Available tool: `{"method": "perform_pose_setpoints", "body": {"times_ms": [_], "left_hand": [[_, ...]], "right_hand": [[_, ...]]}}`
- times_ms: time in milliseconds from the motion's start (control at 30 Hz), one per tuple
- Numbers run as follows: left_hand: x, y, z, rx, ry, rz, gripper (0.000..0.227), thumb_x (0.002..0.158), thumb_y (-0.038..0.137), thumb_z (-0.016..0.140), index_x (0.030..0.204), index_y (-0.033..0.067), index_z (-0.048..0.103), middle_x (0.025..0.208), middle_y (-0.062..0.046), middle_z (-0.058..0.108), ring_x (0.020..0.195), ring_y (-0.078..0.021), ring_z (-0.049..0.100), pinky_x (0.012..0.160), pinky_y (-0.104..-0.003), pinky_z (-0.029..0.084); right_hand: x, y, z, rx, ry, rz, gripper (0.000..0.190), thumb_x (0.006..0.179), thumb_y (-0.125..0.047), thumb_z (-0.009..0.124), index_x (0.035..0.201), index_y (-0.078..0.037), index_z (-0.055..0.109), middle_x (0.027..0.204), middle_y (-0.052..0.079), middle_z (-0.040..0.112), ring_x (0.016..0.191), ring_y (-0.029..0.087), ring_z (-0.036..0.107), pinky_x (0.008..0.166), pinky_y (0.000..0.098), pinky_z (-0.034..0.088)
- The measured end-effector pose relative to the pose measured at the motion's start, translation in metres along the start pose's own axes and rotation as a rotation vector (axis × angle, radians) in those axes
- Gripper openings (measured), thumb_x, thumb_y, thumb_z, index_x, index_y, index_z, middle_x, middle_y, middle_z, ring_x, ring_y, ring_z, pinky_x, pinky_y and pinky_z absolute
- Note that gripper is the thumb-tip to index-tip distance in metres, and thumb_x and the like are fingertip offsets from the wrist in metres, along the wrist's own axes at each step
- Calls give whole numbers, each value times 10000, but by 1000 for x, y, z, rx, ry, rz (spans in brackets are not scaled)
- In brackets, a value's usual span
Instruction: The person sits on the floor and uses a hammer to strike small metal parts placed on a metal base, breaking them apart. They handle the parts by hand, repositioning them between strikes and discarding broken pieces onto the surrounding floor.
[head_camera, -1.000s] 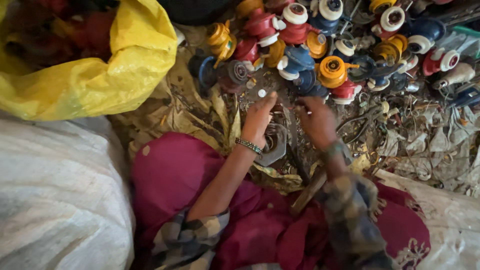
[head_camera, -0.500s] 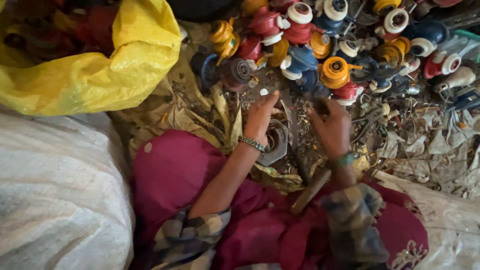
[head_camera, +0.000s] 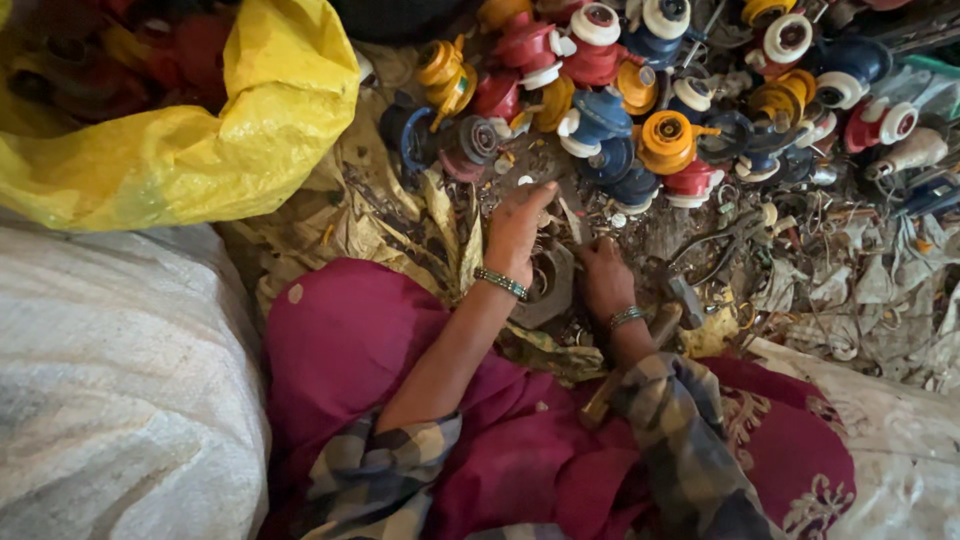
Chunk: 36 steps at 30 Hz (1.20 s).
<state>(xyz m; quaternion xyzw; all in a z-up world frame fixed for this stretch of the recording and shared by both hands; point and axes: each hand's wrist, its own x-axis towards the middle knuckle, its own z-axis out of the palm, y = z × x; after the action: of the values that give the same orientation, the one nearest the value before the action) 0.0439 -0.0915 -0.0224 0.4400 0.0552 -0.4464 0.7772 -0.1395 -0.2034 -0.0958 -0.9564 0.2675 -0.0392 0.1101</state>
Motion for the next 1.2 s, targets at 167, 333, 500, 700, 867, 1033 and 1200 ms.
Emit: {"method": "perform_pose_setpoints", "body": {"times_ms": [167, 333, 500, 700, 867, 1033, 1200], "left_hand": [[6, -1, -1, 32, 13, -15, 191, 910, 285, 742, 950, 98, 727, 826, 55, 642, 756, -83, 560, 699, -274, 454], [10, -9, -3, 46, -10, 44, 193, 907, 284, 743, 940, 95, 722, 846, 68, 643, 778, -67, 559, 717, -256, 442], [15, -13, -10, 37, -11, 66, 201, 941, 276, 762, 883, 108, 670, 777, 64, 535, 712, -80, 491, 673, -275, 406], [15, -17, -10, 4, -57, 58, 212, 915, 299, 747, 835, 112, 689, 760, 48, 614, 665, -87, 530, 641, -277, 434], [9, -8, -6, 92, 6, 63, 273, 950, 342, 761, 958, 70, 744, 873, 38, 658, 746, -72, 552, 683, -267, 452], [-6, 10, 3, 46, 30, -141, 340, 928, 410, 687, 1069, 107, 749, 978, 18, 755, 820, -120, 714, 656, -289, 581], [-22, 30, 11, -138, -152, -239, 358, 964, 444, 627, 1027, 104, 723, 862, -57, 735, 654, -156, 701, 527, -314, 595]], "right_hand": [[13, 15, -16, 124, -57, 94, 227, 924, -215, 708, 1132, -130, 678, 1117, 150, 672, 970, 406, 683, 829, 494, 554], [19, 6, -28, 132, -109, 11, 402, 860, -121, 646, 1259, -165, 658, 1148, 164, 624, 1007, 409, 653, 808, 504, 551], [23, -8, -4, -103, -152, 10, 468, 880, -76, 582, 1330, -196, 625, 1161, 171, 518, 1122, 416, 582, 817, 519, 546], [27, 28, 18, 125, 7, -1, 134, 977, -187, 690, 1083, -105, 691, 1033, 154, 701, 970, 370, 682, 845, 475, 572], [37, 25, -41, 277, -90, 242, 293, 855, -260, 813, 1050, -51, 750, 869, 154, 768, 742, 267, 741, 700, 409, 583], [49, -44, -151, 597, -62, 315, 298, 856, -158, 803, 1101, -6, 730, 906, 101, 783, 726, 161, 740, 653, 309, 591], [62, -99, -193, 763, -56, 167, 245, 917, -63, 715, 1143, 33, 714, 972, 84, 772, 798, 133, 744, 699, 268, 618]]}}
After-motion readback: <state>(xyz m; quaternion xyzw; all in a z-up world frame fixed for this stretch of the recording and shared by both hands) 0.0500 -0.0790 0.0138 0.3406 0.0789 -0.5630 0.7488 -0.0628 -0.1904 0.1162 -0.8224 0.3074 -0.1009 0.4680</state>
